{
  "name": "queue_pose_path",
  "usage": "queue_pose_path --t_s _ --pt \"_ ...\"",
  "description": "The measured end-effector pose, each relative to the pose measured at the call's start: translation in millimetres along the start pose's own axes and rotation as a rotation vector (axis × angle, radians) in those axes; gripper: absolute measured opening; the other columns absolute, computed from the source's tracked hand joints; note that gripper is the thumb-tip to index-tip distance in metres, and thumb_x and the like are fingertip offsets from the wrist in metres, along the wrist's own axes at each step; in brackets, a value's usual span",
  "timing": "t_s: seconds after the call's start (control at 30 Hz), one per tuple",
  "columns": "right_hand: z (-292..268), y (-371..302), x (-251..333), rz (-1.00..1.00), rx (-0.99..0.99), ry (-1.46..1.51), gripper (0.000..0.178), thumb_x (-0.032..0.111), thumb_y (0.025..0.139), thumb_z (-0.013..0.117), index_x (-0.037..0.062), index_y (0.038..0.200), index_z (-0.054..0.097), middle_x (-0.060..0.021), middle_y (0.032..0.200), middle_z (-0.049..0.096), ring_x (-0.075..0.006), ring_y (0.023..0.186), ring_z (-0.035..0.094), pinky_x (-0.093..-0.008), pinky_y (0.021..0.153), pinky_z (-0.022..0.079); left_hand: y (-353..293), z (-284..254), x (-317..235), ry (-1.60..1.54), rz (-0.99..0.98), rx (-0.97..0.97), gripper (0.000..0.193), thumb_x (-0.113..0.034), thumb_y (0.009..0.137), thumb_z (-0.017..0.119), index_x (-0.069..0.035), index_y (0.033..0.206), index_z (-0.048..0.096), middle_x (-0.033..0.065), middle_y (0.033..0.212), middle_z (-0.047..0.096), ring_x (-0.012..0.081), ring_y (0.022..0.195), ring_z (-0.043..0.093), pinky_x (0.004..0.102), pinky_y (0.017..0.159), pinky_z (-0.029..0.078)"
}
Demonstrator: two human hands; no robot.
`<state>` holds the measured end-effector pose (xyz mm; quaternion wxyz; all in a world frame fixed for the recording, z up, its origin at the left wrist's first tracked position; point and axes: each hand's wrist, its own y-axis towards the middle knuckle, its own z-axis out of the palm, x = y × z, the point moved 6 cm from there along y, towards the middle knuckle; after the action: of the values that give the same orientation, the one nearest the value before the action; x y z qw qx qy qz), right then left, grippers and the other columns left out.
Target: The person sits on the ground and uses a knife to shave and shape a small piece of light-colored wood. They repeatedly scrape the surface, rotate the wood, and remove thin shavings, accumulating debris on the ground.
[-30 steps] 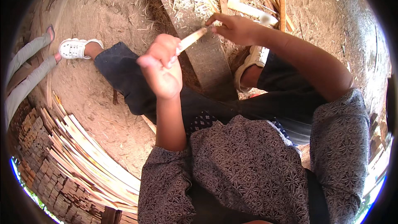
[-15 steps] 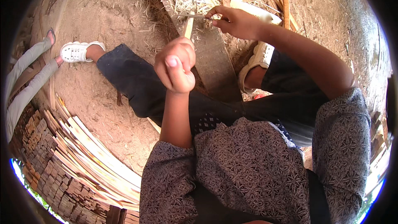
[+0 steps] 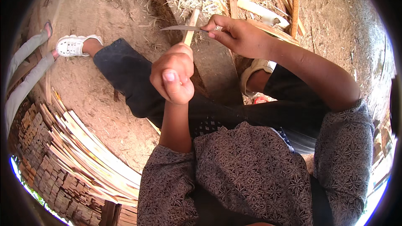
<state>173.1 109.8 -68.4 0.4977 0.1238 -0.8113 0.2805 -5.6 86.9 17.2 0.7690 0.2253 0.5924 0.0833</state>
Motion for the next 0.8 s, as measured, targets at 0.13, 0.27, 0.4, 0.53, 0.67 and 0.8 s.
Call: queue_pose_path --t_s 0.13,0.27,0.4,0.53,0.67,0.8 --pt "-24.0 7.2 -51.1 0.318 -0.082 -0.207 0.025 0.029 0.106 0.058 0.009 0.121 0.06 -0.0129 0.091 0.068 -0.0232 0.087 0.068 -0.0376 0.079 0.052 5.4 4.6 -1.0 -0.017 0.004 0.018 0.045 -0.031 0.105 0.039 -0.011 0.065 0.034 0.0013 0.048 0.032 0.0159 0.046 0.03 0.036 0.053 0.034" --pt "-4.1 1.0 8.9 0.101 0.019 -0.022 0.024 0.029 0.105 0.057 0.0108 0.121 0.06 -0.0139 0.093 0.068 -0.0276 0.088 0.068 -0.0409 0.08 0.053 -1.1 3.5 -0.7 0.017 0.006 -0.02 0.044 -0.03 0.105 0.04 -0.011 0.065 0.035 0.001 0.048 0.032 0.0157 0.046 0.03 0.036 0.053 0.034" --pt "-22.3 10.3 -61.7 0.267 -0.128 -0.21 0.023 0.027 0.105 0.058 0.0108 0.121 0.06 -0.0152 0.099 0.069 -0.0277 0.093 0.069 -0.0413 0.084 0.053 5.6 10.0 -1.9 -0.003 0.008 0.043 0.044 -0.03 0.105 0.04 -0.011 0.066 0.035 0.0011 0.048 0.032 0.0157 0.046 0.031 0.0361 0.053 0.033" --pt "-10.3 2.0 21.9 0.186 0.141 0.009 0.021 0.02 0.105 0.058 0.009 0.123 0.058 -0.0138 0.101 0.068 -0.0256 0.1 0.067 -0.0381 0.09 0.052 4.8 5.3 1.1 -0.005 0.015 0.011 0.043 -0.029 0.105 0.04 -0.011 0.066 0.035 0.0014 0.049 0.032 0.0159 0.047 0.031 0.0364 0.054 0.034" --pt "-22.1 11.8 -50.5 0.233 -0.066 -0.147 0.023 0.025 0.107 0.055 0.0082 0.123 0.057 -0.0122 0.103 0.067 -0.0213 0.101 0.065 -0.0369 0.092 0.051 5.9 7.2 -1.3 0.027 0.005 0.05 0.044 -0.029 0.107 0.038 -0.011 0.067 0.036 0.0016 0.05 0.034 0.0164 0.048 0.032 0.0374 0.057 0.038" --pt "-7.6 8.0 9.3 0.14 0.09 0.009 0.026 0.027 0.107 0.054 0.0065 0.122 0.057 -0.0133 0.105 0.068 -0.0243 0.103 0.066 -0.0394 0.091 0.051 -2.4 0.4 -0.7 0.021 0.014 -0.012 0.046 -0.028 0.106 0.039 -0.01 0.065 0.036 0.0029 0.05 0.036 0.0176 0.048 0.036 0.0374 0.056 0.04"
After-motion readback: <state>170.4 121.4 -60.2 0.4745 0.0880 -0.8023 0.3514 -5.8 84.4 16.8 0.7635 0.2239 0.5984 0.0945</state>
